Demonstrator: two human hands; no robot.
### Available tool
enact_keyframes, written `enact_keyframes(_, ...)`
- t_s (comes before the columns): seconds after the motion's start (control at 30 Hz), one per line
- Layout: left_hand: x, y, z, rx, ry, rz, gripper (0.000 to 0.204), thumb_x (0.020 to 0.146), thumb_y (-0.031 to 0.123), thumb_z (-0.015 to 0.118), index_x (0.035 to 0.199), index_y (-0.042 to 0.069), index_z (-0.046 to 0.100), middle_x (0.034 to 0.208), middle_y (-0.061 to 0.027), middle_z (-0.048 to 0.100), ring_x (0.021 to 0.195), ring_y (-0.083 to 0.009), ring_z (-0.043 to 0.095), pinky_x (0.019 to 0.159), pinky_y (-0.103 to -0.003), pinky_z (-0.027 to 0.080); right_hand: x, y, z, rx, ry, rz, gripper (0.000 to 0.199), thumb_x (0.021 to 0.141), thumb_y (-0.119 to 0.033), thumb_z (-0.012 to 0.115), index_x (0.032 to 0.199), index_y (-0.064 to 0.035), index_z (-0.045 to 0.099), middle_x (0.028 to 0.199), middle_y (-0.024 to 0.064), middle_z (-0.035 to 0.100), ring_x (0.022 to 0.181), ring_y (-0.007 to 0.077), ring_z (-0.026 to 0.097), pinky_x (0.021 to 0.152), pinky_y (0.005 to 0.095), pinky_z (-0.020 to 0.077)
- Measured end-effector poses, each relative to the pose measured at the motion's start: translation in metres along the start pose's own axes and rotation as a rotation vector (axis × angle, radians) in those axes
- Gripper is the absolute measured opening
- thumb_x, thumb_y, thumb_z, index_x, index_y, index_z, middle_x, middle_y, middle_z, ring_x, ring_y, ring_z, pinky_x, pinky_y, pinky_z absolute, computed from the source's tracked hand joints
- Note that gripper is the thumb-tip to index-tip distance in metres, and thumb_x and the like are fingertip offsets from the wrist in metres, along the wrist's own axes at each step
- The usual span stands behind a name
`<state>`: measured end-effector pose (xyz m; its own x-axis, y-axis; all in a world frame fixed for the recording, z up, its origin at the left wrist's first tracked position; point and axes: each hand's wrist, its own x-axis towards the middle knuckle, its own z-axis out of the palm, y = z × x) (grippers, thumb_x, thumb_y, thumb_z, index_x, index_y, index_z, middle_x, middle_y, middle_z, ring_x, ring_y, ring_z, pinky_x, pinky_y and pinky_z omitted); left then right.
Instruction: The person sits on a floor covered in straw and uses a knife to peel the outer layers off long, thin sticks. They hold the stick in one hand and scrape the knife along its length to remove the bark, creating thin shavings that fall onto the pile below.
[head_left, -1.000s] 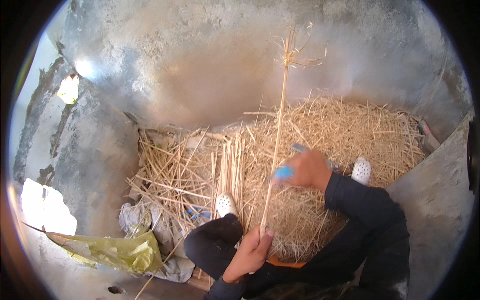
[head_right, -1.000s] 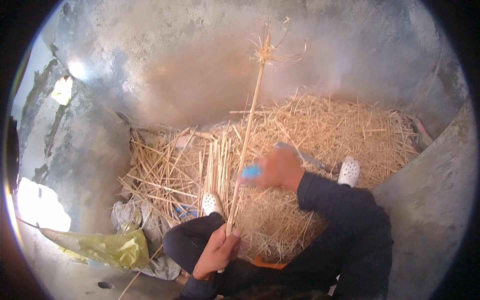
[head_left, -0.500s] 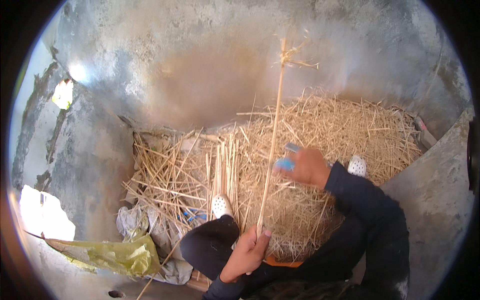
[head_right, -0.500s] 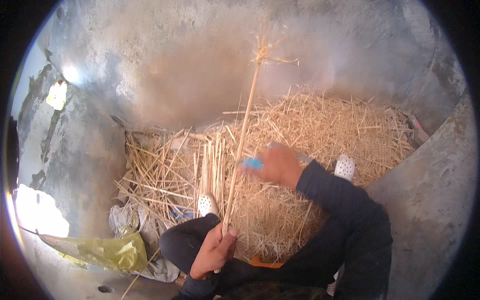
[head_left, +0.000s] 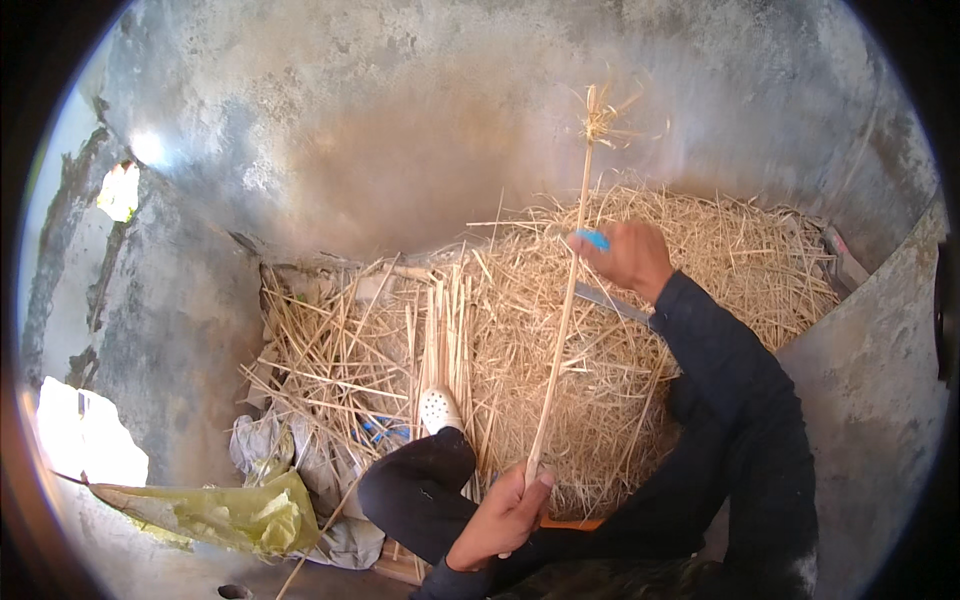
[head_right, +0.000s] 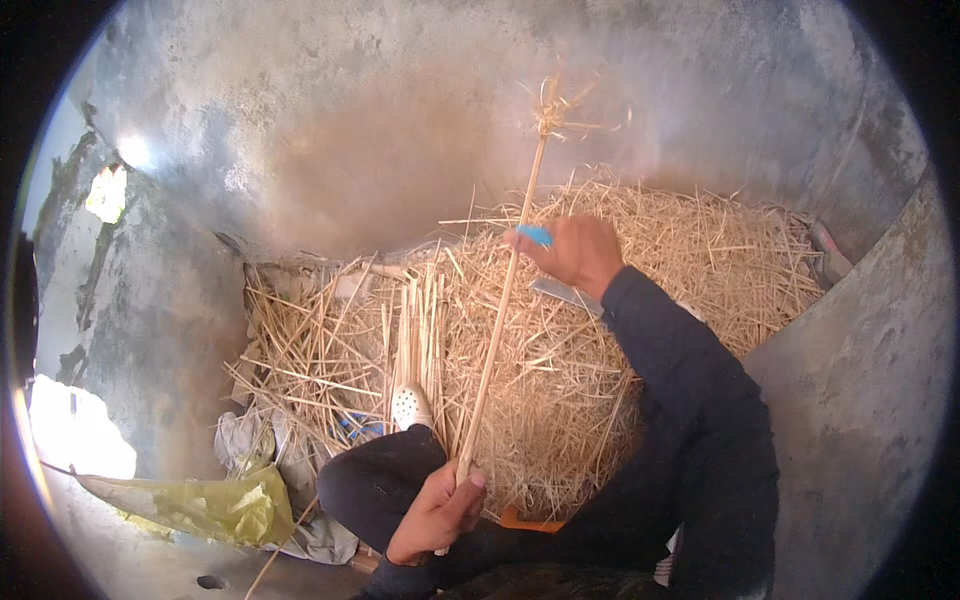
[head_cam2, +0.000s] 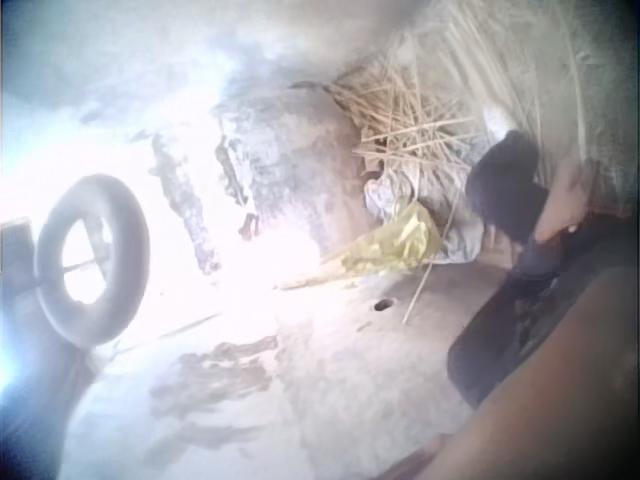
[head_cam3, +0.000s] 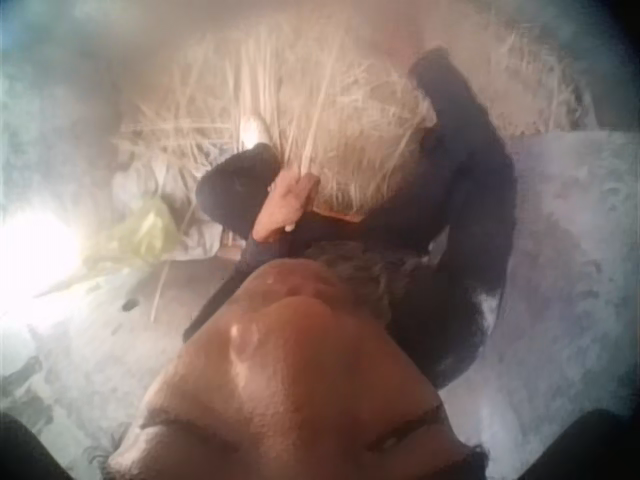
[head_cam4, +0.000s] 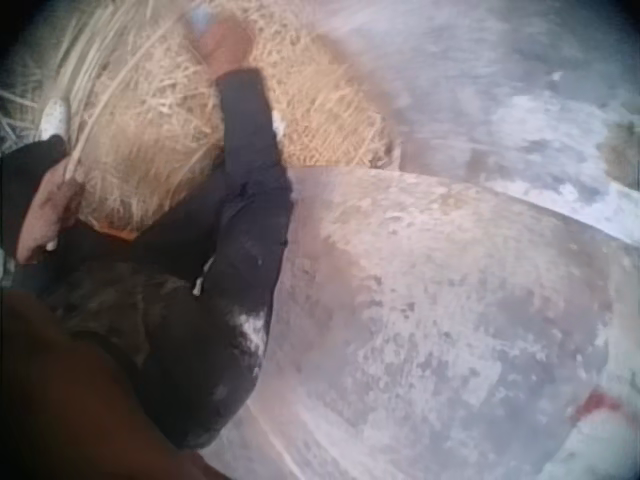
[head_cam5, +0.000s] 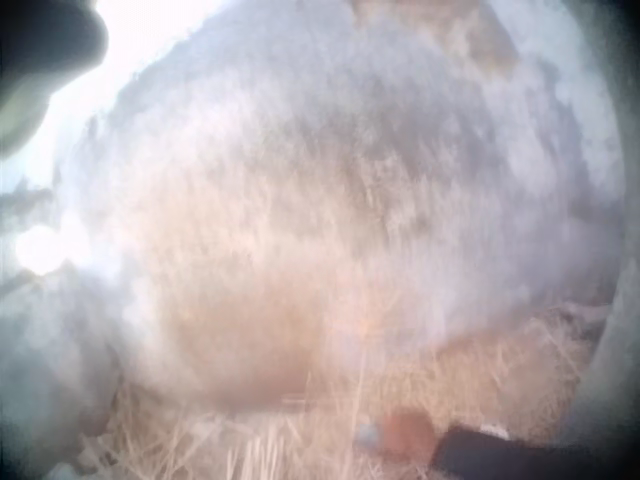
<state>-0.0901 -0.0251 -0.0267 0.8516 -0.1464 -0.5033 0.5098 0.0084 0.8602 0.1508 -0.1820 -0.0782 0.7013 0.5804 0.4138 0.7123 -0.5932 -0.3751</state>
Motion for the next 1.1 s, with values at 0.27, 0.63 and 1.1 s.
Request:
enact_keyframes(0.27, 0.008, 0.02, -0.007, 0.583, 0.375, 0.406, 0.023, 0.095, 0.019, 0.047, 0.084, -0.002, 0.044, 0.057, -0.0167, 0.048, 0.047, -0.0318, 0.049, 0.047, -0.038, 0.038, 0.016, -0.033, -0.017, -0.077, -0.063, -0.099, 0.079, 0.076, -0.081, 0.034, 0.053, -0.0105, 0.06, 0.04, 0.0037, 0.044, 0.037, 0.0164, 0.048, 0.038, 0.0324, 0.0371)
enact_keyframes(0.63, -0.002, 0.018, -0.005, 0.627, 0.326, 0.32, 0.027, 0.094, 0.021, 0.048, 0.08, -0.001, 0.042, 0.057, -0.0214, 0.049, 0.055, -0.0409, 0.054, 0.049, -0.044, 0.039, 0.005, -0.031, 0.003, -0.036, -0.032, -0.161, 0.076, 0.078, -0.076, 0.039, 0.048, -0.0079, 0.054, 0.042, 0.0104, 0.048, 0.04, 0.0266, 0.052, 0.049, 0.04, 0.0463)
enact_keyframes(1.1, -0.007, 0.013, -0.008, 0.691, 0.318, 0.284, 0.026, 0.09, 0.019, 0.055, 0.08, -0.001, 0.043, 0.056, -0.0181, 0.05, 0.051, -0.035, 0.055, 0.047, -0.039, 0.041, 0.014, -0.008, -0.008, 0.063, 0.021, -0.084, 0.076, 0.081, -0.078, 0.03, 0.046, -0.0126, 0.05, 0.038, 0.0013, 0.037, 0.035, 0.0172, 0.04, 0.039, 0.0379, 0.0332)
